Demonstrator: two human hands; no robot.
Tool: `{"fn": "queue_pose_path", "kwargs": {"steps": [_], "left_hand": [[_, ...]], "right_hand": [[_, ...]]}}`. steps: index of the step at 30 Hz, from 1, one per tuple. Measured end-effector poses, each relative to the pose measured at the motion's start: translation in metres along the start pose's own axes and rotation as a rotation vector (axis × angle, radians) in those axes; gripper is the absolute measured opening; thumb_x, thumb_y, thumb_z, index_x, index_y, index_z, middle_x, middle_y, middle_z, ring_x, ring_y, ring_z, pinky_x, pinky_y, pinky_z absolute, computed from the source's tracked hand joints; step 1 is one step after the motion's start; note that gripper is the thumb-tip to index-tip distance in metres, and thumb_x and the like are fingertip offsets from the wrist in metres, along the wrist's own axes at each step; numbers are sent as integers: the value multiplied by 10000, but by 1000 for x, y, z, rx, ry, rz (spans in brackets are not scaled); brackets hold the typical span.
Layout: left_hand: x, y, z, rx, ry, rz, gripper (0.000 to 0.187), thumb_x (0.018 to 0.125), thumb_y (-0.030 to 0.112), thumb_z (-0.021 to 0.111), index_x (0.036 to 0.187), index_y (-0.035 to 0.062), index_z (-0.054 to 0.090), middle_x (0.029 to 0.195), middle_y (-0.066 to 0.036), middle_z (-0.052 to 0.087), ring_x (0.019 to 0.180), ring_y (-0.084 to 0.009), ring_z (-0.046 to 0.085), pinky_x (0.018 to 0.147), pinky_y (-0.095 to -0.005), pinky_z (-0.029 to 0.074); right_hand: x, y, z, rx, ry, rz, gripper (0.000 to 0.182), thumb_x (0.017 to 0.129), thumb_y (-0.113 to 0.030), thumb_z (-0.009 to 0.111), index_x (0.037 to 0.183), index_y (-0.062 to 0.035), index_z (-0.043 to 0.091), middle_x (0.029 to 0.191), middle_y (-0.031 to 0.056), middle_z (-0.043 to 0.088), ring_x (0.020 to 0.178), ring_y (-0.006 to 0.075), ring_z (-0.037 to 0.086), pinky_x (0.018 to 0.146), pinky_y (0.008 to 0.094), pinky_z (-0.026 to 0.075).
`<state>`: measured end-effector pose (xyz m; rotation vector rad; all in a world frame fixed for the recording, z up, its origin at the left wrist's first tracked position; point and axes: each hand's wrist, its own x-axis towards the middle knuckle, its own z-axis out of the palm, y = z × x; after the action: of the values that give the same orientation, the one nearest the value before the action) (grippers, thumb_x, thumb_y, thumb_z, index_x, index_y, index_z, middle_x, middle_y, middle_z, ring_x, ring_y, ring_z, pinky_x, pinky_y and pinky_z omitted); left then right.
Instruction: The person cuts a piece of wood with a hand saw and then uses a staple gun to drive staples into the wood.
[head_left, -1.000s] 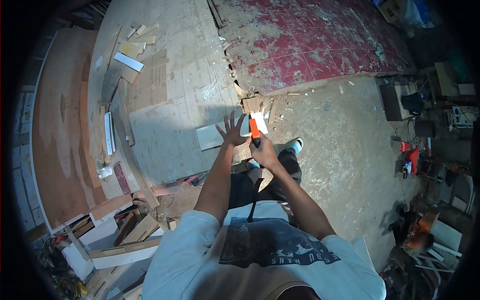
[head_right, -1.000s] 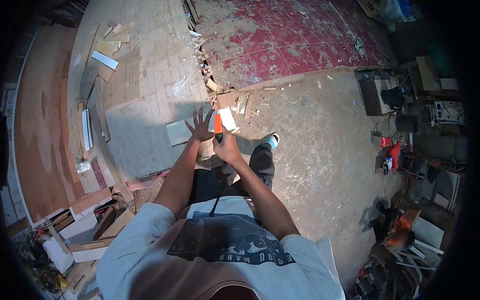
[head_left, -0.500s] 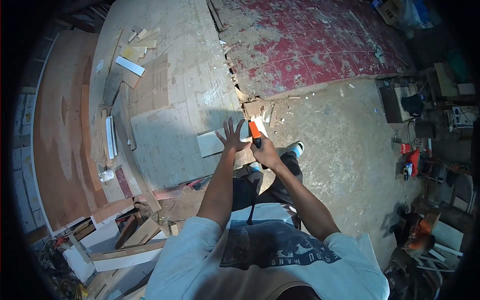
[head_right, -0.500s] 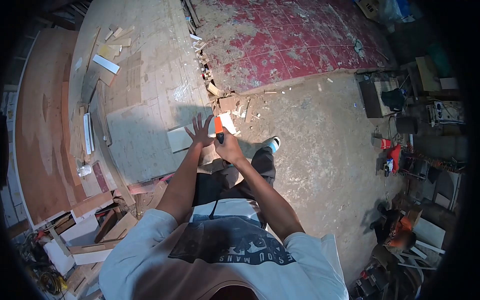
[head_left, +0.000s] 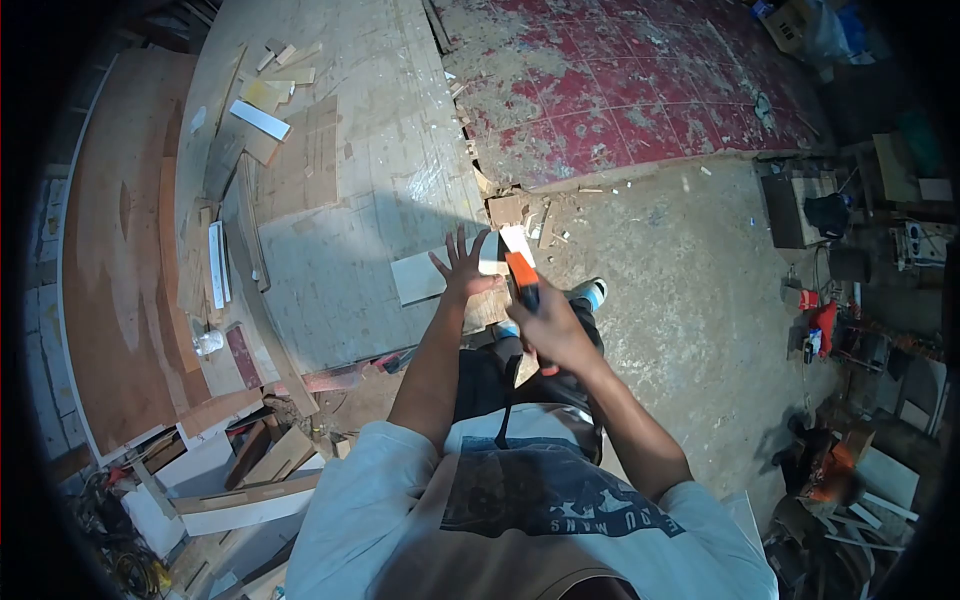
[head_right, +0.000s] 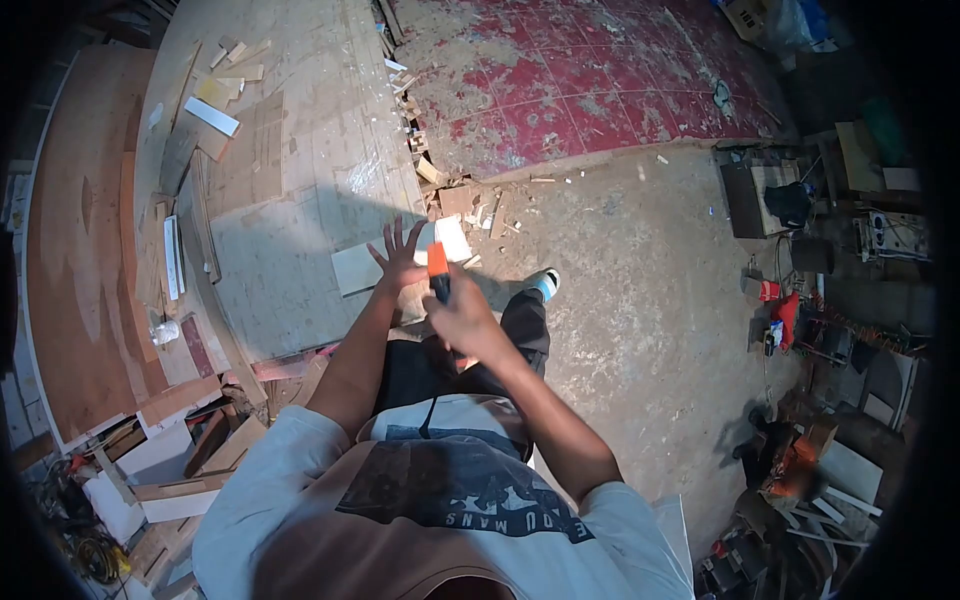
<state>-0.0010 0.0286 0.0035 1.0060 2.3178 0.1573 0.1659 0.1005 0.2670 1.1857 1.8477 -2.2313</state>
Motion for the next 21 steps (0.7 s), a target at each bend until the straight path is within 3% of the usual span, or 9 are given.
{"fn": "queue_pose_path", "kwargs": {"steps": [1, 4, 5, 7, 10, 14, 21], "left_hand": [[0, -1, 0, -3, -5, 3, 1172, 526, 561, 811, 1478, 431, 139, 1590, -81, -95, 1439, -357, -160, 1005, -744, -97], [4, -2, -2, 31, 11, 17, 1176, 518, 572, 812, 1474, 439, 141, 1589, -77, -97, 1439, -362, -154, 1002, -749, -91], [3, -5, 3, 60, 15, 12, 1175, 516, 582, 811, 1472, 443, 142, 1589, -75, -100, 1439, -366, -150, 1000, -751, -87], [9, -11, 9, 79, 40, 24, 1195, 506, 589, 814, 1480, 421, 142, 1587, -81, -114, 1438, -370, -149, 999, -752, -84], [9, -4, 4, 122, -71, -38, 1215, 514, 577, 815, 1495, 378, 126, 1580, -102, -142, 1437, -370, -155, 990, -757, -84], [4, -8, 10, 79, -55, -24, 1199, 530, 583, 807, 1492, 394, 117, 1579, -101, -144, 1434, -372, -165, 988, -758, -85], [9, -17, 21, 79, 39, 27, 1177, 517, 576, 809, 1481, 406, 154, 1582, -90, -119, 1431, -380, -164, 983, -762, -83]], "right_hand": [[31, 24, 1, -11, 15, -92, 304, 887, -75, 537, 1168, 25, 477, 609, 27, 521, 416, 113, 493, 398, 270, 408], [94, 18, -4, 160, -11, 0, 152, 843, -59, 519, 983, -9, 487, 557, 39, 499, 407, 126, 490, 366, 296, 397], [108, 9, -5, 93, -2, 16, 139, 827, -56, 523, 955, -7, 501, 558, 43, 500, 411, 128, 483, 369, 290, 394], [138, 12, -8, 123, -131, 140, 108, 817, -65, 539, 894, -1, 496, 572, 43, 500, 422, 124, 474, 370, 284, 387], [131, -4, -3, 86, -120, 144, 107, 830, -79, 556, 862, 6, 498, 578, 38, 492, 435, 116, 464, 378, 276, 385], [87, -55, -9, 222, -110, 95, 151, 862, -122, 572, 829, 2, 492, 568, 26, 468, 435, 108, 454, 373, 278, 391], [82, -41, -13, 177, -149, 90, 118, 831, -90, 540, 837, 27, 530, 557, 36, 483, 416, 113, 460, 369, 282, 388]]}}
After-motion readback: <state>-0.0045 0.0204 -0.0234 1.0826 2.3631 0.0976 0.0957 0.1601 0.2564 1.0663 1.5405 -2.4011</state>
